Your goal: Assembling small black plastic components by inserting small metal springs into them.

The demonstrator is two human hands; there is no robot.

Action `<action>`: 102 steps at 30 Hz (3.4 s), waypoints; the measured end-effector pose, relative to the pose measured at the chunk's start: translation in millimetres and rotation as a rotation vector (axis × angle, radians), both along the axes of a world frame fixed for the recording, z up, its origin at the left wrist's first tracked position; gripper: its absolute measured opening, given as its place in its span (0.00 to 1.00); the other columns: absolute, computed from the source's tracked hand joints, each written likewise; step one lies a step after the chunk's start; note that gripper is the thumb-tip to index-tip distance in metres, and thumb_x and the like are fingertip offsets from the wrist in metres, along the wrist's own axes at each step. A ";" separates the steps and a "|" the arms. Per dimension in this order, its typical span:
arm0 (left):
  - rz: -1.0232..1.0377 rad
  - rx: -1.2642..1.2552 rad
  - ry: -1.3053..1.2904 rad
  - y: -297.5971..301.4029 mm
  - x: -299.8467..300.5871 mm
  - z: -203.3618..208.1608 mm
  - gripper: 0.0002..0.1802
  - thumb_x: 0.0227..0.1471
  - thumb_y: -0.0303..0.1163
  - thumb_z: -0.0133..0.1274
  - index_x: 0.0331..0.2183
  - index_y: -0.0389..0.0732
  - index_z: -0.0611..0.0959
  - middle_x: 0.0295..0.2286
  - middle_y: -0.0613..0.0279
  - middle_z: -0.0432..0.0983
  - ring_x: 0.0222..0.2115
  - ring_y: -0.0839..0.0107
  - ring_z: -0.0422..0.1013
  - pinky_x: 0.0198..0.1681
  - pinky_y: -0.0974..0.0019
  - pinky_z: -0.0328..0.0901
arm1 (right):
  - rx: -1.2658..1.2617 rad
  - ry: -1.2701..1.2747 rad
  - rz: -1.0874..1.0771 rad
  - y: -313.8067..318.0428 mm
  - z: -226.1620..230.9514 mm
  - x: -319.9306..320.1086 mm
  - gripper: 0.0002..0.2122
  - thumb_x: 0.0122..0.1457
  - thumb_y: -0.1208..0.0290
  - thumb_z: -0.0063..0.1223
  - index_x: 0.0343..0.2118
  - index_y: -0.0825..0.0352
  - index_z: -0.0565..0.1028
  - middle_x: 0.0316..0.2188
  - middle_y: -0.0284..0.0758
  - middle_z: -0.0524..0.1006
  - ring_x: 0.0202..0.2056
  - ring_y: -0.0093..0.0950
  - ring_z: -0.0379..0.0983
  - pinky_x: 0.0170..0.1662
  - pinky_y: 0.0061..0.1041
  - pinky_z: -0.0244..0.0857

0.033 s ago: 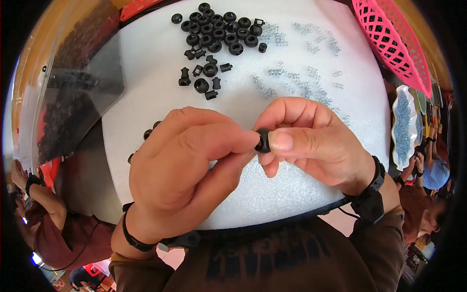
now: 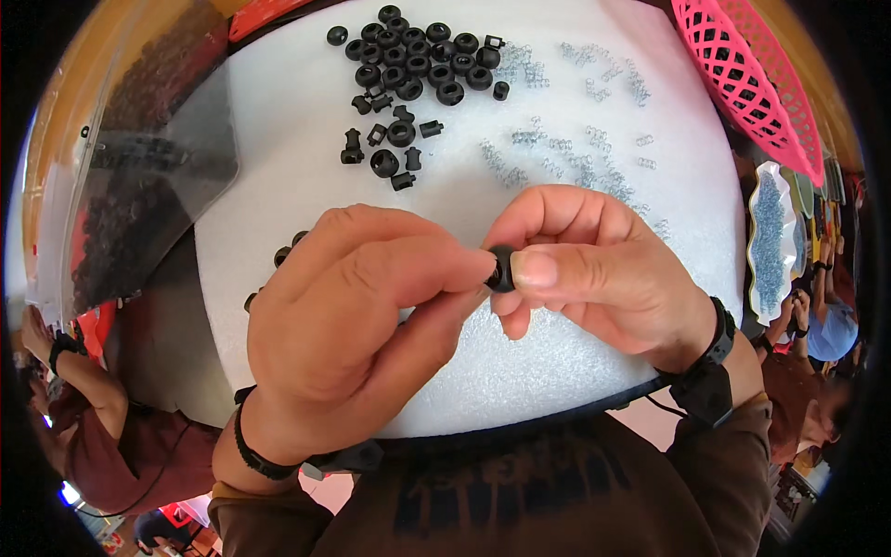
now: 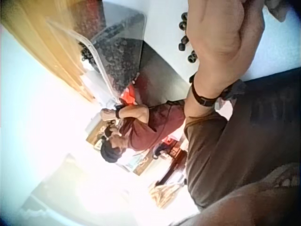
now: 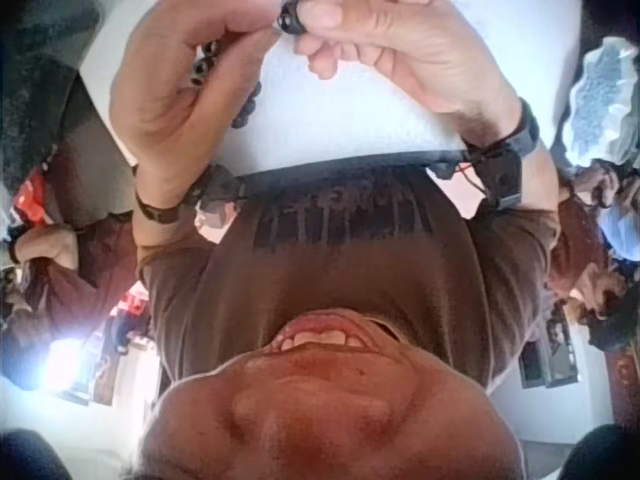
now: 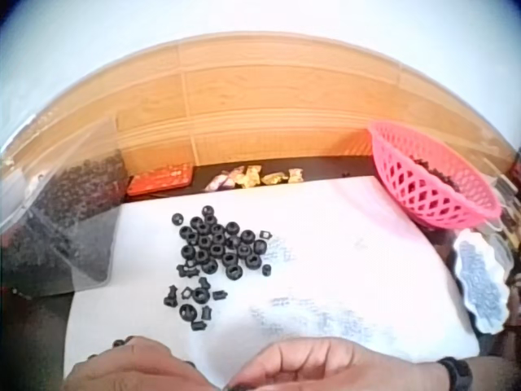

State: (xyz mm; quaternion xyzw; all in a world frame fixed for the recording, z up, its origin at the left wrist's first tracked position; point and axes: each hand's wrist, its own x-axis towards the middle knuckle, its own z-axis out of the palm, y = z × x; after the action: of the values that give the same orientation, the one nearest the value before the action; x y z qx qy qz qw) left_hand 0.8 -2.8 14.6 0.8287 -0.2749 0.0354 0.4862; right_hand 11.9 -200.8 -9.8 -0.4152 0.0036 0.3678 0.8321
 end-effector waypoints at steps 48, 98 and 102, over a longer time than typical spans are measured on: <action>0.136 0.720 -0.376 -17.7 66.1 -10.9 0.06 0.42 0.28 0.53 0.28 0.39 0.79 0.26 0.61 0.71 0.30 0.64 0.67 0.39 0.65 0.56 | 0.207 -0.060 -0.003 -8.8 -4.1 1.9 0.11 0.57 0.69 0.49 0.39 0.70 0.70 0.28 0.36 0.74 0.29 0.25 0.71 0.33 0.24 0.66; 0.066 0.051 0.096 -6.2 2.2 2.3 0.13 0.45 0.19 0.48 0.36 0.33 0.79 0.24 0.64 0.69 0.24 0.78 0.62 0.27 0.76 0.56 | -0.059 -0.255 -0.070 -2.4 -5.3 -0.3 0.07 0.54 0.75 0.53 0.35 0.70 0.71 0.27 0.33 0.75 0.29 0.19 0.71 0.35 0.18 0.67; 0.075 0.131 -0.001 -8.2 0.4 1.6 0.14 0.44 0.17 0.48 0.37 0.34 0.79 0.25 0.62 0.70 0.24 0.77 0.63 0.26 0.76 0.57 | -0.116 -0.300 -0.100 -0.7 -1.6 -5.8 0.07 0.53 0.79 0.52 0.35 0.70 0.71 0.30 0.31 0.74 0.32 0.17 0.70 0.37 0.16 0.65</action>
State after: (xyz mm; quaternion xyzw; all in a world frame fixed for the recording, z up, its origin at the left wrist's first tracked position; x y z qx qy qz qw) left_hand 1.2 -11.0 16.1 0.8684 -0.2456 0.0357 0.4294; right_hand 6.1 -201.6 -11.4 -0.5121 -0.0789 0.2588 0.8152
